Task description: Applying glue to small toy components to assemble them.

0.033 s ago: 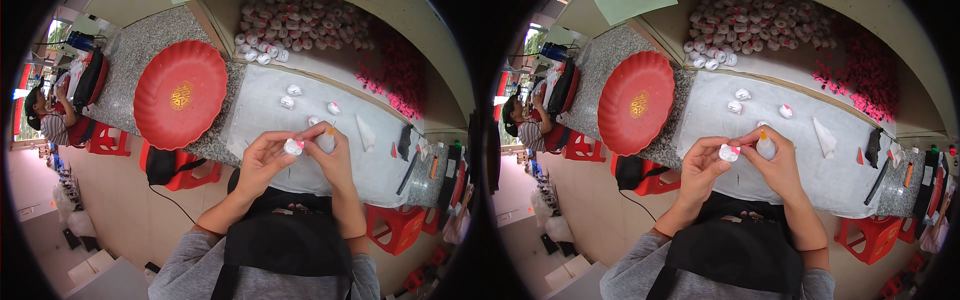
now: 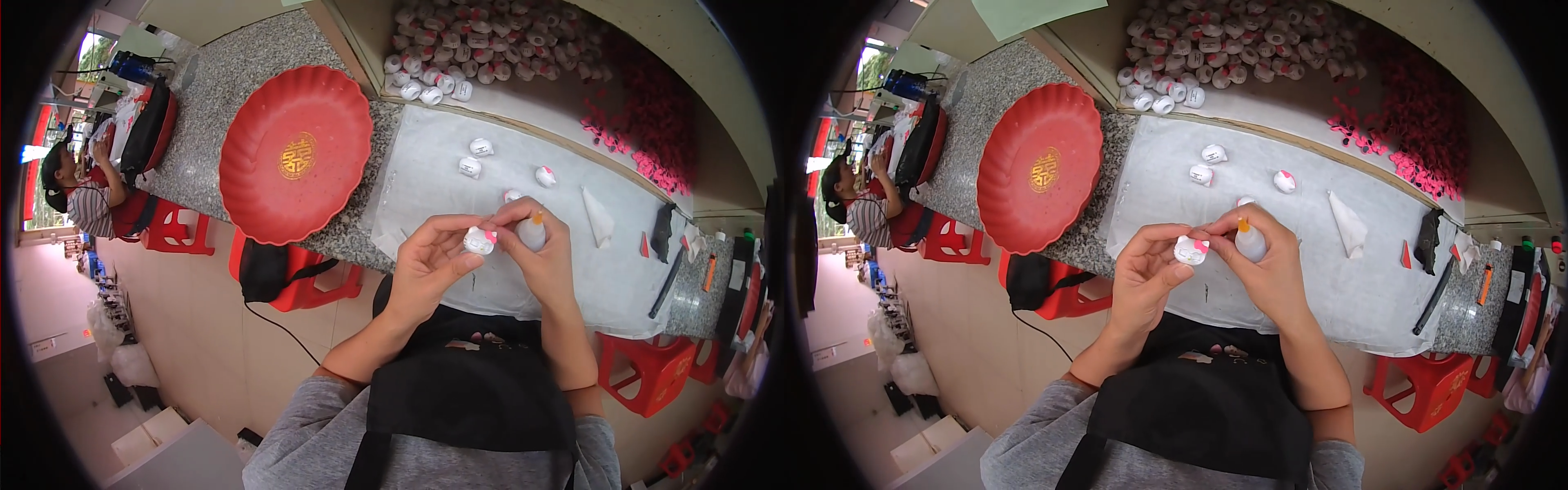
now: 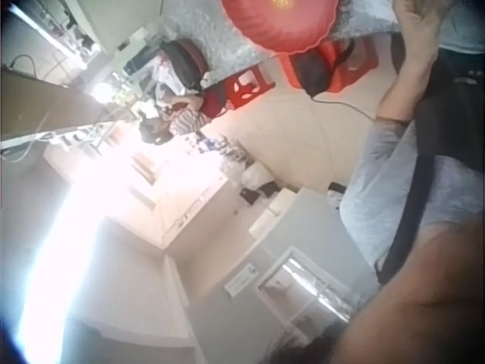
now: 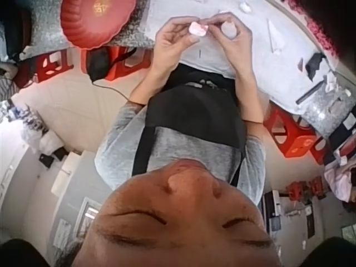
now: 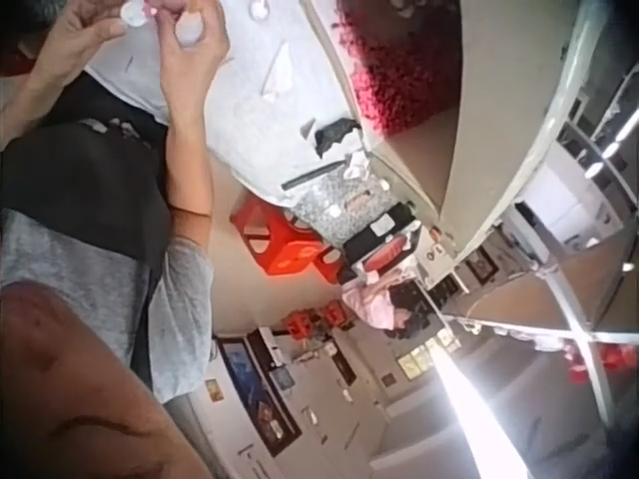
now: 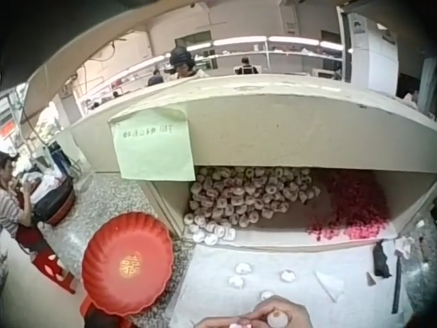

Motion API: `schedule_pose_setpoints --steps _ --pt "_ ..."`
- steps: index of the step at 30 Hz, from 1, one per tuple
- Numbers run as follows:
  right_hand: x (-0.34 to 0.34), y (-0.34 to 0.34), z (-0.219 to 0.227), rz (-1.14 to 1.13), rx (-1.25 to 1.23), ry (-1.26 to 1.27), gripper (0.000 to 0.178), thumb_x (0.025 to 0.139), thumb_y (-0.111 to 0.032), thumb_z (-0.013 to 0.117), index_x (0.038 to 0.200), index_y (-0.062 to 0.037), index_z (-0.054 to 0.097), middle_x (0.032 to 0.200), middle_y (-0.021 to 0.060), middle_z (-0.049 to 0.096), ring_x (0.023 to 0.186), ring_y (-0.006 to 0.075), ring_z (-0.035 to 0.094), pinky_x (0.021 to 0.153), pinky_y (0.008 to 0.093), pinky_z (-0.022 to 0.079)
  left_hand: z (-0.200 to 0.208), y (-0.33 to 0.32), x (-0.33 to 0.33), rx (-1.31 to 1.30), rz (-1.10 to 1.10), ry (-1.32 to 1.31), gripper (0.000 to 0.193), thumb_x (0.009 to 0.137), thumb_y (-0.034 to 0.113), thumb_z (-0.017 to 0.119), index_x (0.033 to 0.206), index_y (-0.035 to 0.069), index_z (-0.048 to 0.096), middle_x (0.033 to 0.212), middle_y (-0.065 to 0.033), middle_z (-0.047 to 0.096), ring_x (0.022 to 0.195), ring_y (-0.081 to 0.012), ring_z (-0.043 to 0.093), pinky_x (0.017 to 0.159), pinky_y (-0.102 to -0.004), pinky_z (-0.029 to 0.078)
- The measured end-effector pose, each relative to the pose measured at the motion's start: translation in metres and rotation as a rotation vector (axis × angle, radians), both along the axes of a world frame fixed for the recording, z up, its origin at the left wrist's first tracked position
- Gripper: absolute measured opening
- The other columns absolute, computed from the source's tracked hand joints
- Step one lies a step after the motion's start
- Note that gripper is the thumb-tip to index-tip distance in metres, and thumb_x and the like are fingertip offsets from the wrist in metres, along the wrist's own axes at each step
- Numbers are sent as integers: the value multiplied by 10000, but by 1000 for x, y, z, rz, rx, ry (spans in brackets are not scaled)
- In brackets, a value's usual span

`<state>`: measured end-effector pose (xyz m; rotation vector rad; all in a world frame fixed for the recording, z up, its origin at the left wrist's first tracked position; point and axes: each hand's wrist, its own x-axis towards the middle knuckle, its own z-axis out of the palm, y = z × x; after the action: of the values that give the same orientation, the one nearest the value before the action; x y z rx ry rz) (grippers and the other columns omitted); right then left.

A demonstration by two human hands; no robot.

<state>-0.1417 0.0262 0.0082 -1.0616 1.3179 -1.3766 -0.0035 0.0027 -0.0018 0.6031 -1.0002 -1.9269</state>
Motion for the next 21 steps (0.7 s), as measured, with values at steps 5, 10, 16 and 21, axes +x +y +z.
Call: schedule_pose_setpoints --steps 5,10,16,21 --pt "6 6 -5 -110 4 -7 136 659 28 563 763 -1 482 694 58 530 605 91 483 528 197 389 -2 3 1 45 3 25 349 698 -1 554 1021 -5 421 1001 -141 493 963 -210 468 863 -323 339" --pt "3 10 -2 -102 86 -363 151 643 7 597 745 10 487 644 70 525 558 117 501 515 217 406 0 2 4 121 -39 197 347 713 1 544 1035 5 418 1002 -119 491 967 -165 455 852 -287 330" --pt "-6 14 -3 12 85 -434 129 641 4 595 708 8 485 650 88 529 537 133 498 500 227 403 4 4 5 169 -52 197 363 703 54 573 1030 25 419 999 -130 493 942 -221 484 844 -345 363" --pt "-9 21 7 -15 85 -426 106 649 8 575 696 13 481 638 93 509 504 122 459 466 216 367 0 0 3 -165 87 -51 344 689 -22 560 1007 1 430 1015 -157 484 942 -221 484 826 -325 382"
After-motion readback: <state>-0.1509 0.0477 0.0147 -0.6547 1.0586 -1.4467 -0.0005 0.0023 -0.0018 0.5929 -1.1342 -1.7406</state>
